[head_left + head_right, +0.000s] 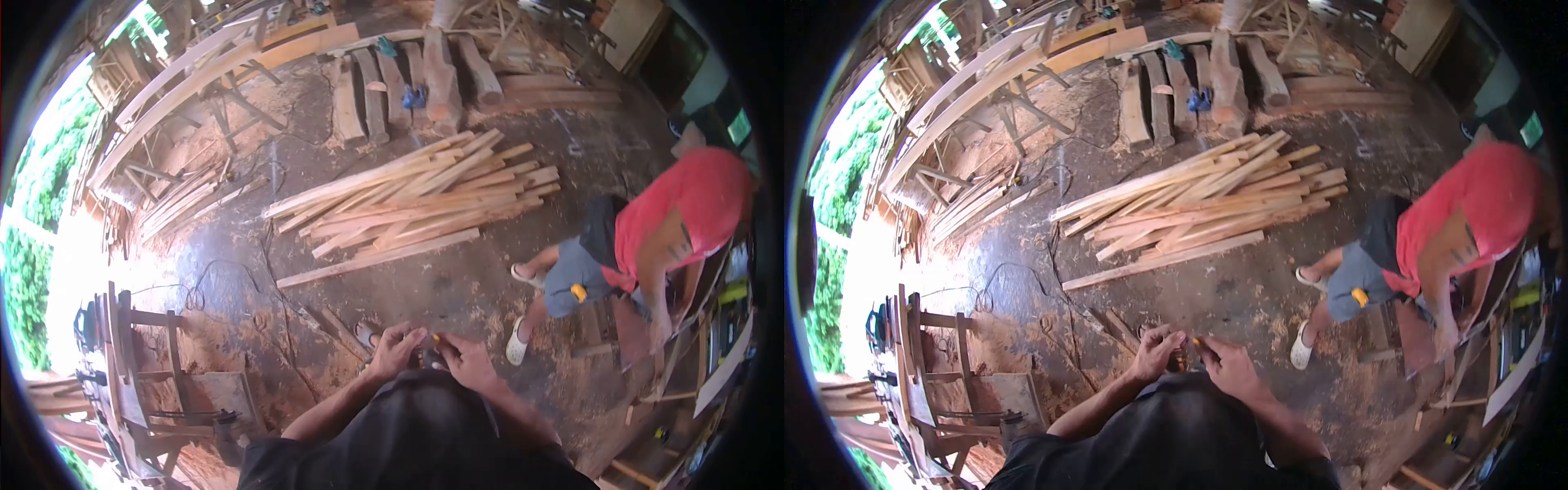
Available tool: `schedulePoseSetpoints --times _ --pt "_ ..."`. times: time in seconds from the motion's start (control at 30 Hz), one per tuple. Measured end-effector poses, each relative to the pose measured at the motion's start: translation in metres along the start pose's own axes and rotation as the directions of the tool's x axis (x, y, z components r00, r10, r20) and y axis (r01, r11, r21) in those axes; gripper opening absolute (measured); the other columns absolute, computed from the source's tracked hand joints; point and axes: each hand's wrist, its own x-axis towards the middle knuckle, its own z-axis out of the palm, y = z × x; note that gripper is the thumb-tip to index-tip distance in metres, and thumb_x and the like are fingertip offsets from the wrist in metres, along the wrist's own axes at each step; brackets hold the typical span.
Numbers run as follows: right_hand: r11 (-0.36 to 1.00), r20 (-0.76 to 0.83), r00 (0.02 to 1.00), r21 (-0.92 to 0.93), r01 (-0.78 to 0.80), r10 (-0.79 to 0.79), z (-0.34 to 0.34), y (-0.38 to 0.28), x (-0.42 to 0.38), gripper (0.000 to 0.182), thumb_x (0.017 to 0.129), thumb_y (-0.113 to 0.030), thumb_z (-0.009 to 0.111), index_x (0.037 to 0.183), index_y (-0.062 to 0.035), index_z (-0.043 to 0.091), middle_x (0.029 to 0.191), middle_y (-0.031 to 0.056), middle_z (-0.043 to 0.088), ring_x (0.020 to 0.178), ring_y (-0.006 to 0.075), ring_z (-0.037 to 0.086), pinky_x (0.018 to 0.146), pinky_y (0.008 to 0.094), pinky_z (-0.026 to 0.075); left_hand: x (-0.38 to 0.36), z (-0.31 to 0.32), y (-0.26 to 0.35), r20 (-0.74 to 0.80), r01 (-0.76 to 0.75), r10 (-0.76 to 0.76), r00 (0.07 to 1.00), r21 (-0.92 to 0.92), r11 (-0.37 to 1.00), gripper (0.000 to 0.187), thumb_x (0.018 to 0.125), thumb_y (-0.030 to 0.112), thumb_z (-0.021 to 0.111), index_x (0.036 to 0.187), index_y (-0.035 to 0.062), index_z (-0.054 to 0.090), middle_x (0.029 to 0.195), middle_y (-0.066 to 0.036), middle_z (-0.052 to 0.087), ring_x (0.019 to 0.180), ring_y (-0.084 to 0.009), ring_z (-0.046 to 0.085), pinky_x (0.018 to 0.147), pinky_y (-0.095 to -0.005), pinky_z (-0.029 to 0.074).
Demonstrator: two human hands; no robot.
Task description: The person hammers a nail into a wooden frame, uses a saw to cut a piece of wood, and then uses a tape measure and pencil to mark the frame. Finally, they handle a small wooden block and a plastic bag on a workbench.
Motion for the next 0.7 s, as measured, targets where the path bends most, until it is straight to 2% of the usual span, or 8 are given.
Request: schedulePoseSetpoints --times 0.17,0.2,0.3,0.33,0.43,0.57,0.6,0.7 --pt "0.998 0.114 0.993 -0.055 -0.036 0.042 0.035 -0.02 0.055 0.019 0.088 -0.014 0.064 0.105 -0.0034 0.066 0.086 0.0196 0.069 0.08 0.0362 0.069 0.068 0.0424 0.054 0.002 -0.056 0.004 -0.084 0.02 -0.03 0.996 -0.12 0.993 0.038 0.096 0.026 0.062 0.127 0.0039 0.057 0.086 -0.003 0.064 0.077 -0.0093 0.058 0.064 -0.025 0.048" --pt "0.996 0.153 0.985 -0.046 -0.071 0.078 0.044 -0.027 0.069 0.019 0.089 -0.016 0.064 0.104 -0.0043 0.066 0.085 0.0187 0.069 0.079 0.0347 0.07 0.066 0.0406 0.054 0.002 -0.08 0.001 0.074 0.122 -0.115 0.991 -0.115 0.986 0.051 0.093 0.016 0.062 0.139 0.0058 0.044 0.108 -0.006 0.06 0.085 -0.0094 0.058 0.07 -0.0262 0.049" --pt "1.0 0.235 0.972 -0.02 -0.017 0.021 0.081 -0.045 0.115 0.019 0.09 -0.018 0.065 0.103 -0.0043 0.067 0.083 0.0175 0.069 0.076 0.0318 0.07 0.065 0.0384 0.054 -0.006 -0.13 0.008 0.231 0.188 -0.149 0.961 -0.16 0.969 0.054 0.094 0.019 0.063 0.142 0.0074 0.042 0.086 -0.006 0.063 0.071 -0.0108 0.058 0.062 -0.0262 0.048" --pt "0.998 0.274 0.962 -0.061 0.011 0.006 0.095 -0.049 0.131 0.02 0.091 -0.017 0.064 0.105 -0.0034 0.067 0.081 0.0168 0.069 0.073 0.0294 0.07 0.064 0.0362 0.053 -0.01 -0.145 0.012 0.228 0.176 -0.154 0.961 -0.08 0.981 0.054 0.095 0.021 0.064 0.141 0.0036 0.042 0.083 -0.006 0.063 0.071 -0.0123 0.06 0.062 -0.0275 0.048" --pt "0.996 0.357 0.934 0.088 -0.025 -0.008 0.14 -0.077 0.18 0.02 0.091 -0.014 0.063 0.106 -0.0027 0.068 0.079 0.0161 0.068 0.068 0.0262 0.068 0.063 0.0344 0.052 -0.017 -0.195 0.0 0.128 0.202 -0.182 0.975 -0.17 0.964 0.038 0.093 0.029 0.066 0.118 0.0015 0.059 0.084 -0.004 0.062 0.076 -0.0115 0.057 0.068 -0.0281 0.047" --pt "0.984 0.449 0.879 0.002 0.179 -0.161 0.207 -0.115 0.242 0.019 0.093 -0.011 0.06 0.106 -0.0012 0.069 0.074 0.0076 0.066 0.07 0.0113 0.064 0.063 0.0286 0.051 -0.035 -0.263 -0.017 -0.101 0.122 -0.138 0.985 -0.151 0.981 0.041 0.09 0.036 0.07 0.109 0.0002 0.061 0.086 -0.004 0.062 0.077 -0.012 0.056 0.069 -0.0294 0.047" --pt "0.99 0.514 0.852 -0.035 0.138 -0.101 0.222 -0.133 0.255 0.019 0.091 -0.014 0.063 0.104 -0.0012 0.069 0.087 0.0159 0.071 0.073 0.0249 0.069 0.065 0.0331 0.053 -0.038 -0.278 -0.027 -0.131 0.129 -0.149 0.98 -0.147 0.981 0.044 0.088 0.037 0.071 0.109 0.0 0.061 0.087 -0.004 0.062 0.078 -0.0125 0.056 0.07 -0.0301 0.047" --pt "0.971 0.672 0.704 0.102 0.218 -0.229 0.281 -0.15 0.279 0.019 0.09 -0.013 0.064 0.104 -0.0007 0.069 0.093 0.0192 0.07 0.083 0.0273 0.071 0.071 0.0348 0.054 -0.062 -0.314 -0.004 -0.188 0.133 -0.167 0.968 -0.183 0.974 0.054 0.083 0.04 0.076 0.115 -0.0006 0.059 0.093 -0.006 0.065 0.084 -0.0148 0.059 0.075 -0.0323 0.048"
